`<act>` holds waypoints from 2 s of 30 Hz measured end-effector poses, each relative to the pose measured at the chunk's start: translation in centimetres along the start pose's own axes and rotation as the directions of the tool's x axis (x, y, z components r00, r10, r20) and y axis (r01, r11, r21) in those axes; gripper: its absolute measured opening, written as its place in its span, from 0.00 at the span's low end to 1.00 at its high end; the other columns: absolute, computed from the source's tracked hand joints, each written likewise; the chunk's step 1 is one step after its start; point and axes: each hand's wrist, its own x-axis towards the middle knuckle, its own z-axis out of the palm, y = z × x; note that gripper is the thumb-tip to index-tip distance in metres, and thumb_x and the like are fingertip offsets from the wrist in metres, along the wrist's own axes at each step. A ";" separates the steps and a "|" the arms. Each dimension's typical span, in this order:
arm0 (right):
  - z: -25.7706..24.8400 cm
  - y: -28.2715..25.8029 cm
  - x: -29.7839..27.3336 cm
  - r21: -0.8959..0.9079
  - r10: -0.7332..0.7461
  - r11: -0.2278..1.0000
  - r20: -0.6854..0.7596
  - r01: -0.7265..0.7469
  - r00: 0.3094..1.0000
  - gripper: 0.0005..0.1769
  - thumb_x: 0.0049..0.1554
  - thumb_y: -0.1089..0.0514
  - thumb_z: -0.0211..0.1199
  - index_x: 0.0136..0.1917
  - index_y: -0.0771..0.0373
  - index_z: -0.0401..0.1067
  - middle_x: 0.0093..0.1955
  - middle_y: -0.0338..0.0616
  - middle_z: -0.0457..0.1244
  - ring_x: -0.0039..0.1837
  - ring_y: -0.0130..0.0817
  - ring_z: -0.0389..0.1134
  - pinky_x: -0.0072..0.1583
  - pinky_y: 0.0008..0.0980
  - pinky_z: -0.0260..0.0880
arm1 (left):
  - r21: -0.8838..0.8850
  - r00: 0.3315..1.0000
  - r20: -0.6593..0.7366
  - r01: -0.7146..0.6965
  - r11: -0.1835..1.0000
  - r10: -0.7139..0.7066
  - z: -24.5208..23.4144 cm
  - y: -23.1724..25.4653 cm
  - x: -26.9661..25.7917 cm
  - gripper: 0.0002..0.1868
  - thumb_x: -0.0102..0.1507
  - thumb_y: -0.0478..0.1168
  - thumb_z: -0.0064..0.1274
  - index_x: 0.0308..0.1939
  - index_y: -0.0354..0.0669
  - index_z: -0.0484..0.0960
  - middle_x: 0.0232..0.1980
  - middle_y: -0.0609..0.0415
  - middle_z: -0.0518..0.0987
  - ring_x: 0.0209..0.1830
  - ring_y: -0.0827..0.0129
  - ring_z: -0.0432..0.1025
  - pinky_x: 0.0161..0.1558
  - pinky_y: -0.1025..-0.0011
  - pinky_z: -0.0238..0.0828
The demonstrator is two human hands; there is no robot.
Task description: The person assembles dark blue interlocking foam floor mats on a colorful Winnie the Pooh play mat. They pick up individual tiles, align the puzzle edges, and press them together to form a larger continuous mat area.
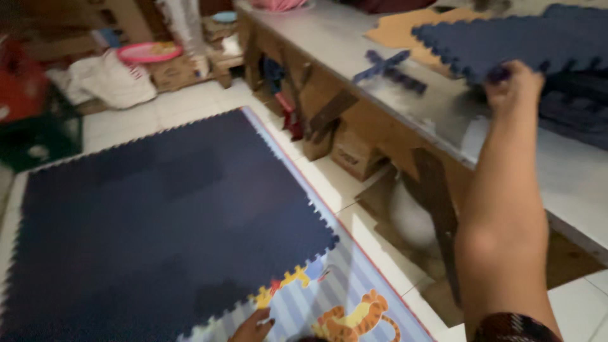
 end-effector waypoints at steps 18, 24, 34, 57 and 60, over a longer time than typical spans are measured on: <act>7.4 13.1 -70.9 -0.622 0.616 0.761 0.605 -0.183 0.506 0.39 0.51 0.60 0.75 0.69 0.72 0.59 0.56 0.60 0.65 0.55 0.44 0.68 0.57 0.44 0.70 | -0.683 0.811 -0.583 -0.521 0.512 0.048 -14.0 15.0 -26.1 0.43 0.61 0.41 0.59 0.77 0.50 0.56 0.69 0.45 0.71 0.60 0.59 0.71 0.57 0.60 0.72; 0.7 21.1 -72.6 -0.649 0.663 0.747 0.706 0.148 -0.251 0.48 0.54 0.49 0.71 0.78 0.67 0.51 0.74 0.59 0.56 0.73 0.46 0.60 0.68 0.42 0.65 | -0.706 0.661 -0.683 -0.489 0.513 -0.311 -19.4 0.9 -33.6 0.40 0.58 0.34 0.57 0.74 0.45 0.60 0.62 0.49 0.74 0.59 0.59 0.73 0.56 0.59 0.76; -13.3 28.0 -63.1 -0.944 0.930 0.305 0.324 0.126 0.174 0.37 0.58 0.48 0.64 0.75 0.59 0.58 0.68 0.52 0.64 0.66 0.41 0.67 0.64 0.38 0.68 | -0.707 -0.125 -0.688 -0.109 0.699 -0.715 -17.7 -20.7 -37.5 0.51 0.61 0.56 0.55 0.78 0.42 0.43 0.73 0.38 0.47 0.70 0.41 0.46 0.61 0.38 0.50; -5.7 50.8 -70.6 -0.966 0.925 0.193 0.237 0.169 0.297 0.38 0.61 0.32 0.61 0.54 0.74 0.76 0.49 0.61 0.70 0.50 0.51 0.70 0.55 0.42 0.69 | -0.399 0.033 -0.341 0.900 0.176 -0.939 -7.5 -20.1 -35.6 0.93 0.38 0.75 0.72 0.77 0.42 0.13 0.77 0.26 0.10 0.77 0.29 0.07 0.65 0.18 0.24; -10.4 47.3 -74.6 -0.982 0.989 0.045 0.070 0.182 0.133 0.40 0.61 0.29 0.58 0.61 0.70 0.75 0.55 0.58 0.68 0.56 0.46 0.69 0.59 0.42 0.65 | -0.418 0.045 -0.352 0.886 0.200 -0.935 -6.8 -21.4 -35.9 0.92 0.39 0.74 0.72 0.77 0.42 0.12 0.77 0.26 0.08 0.76 0.28 0.06 0.64 0.17 0.23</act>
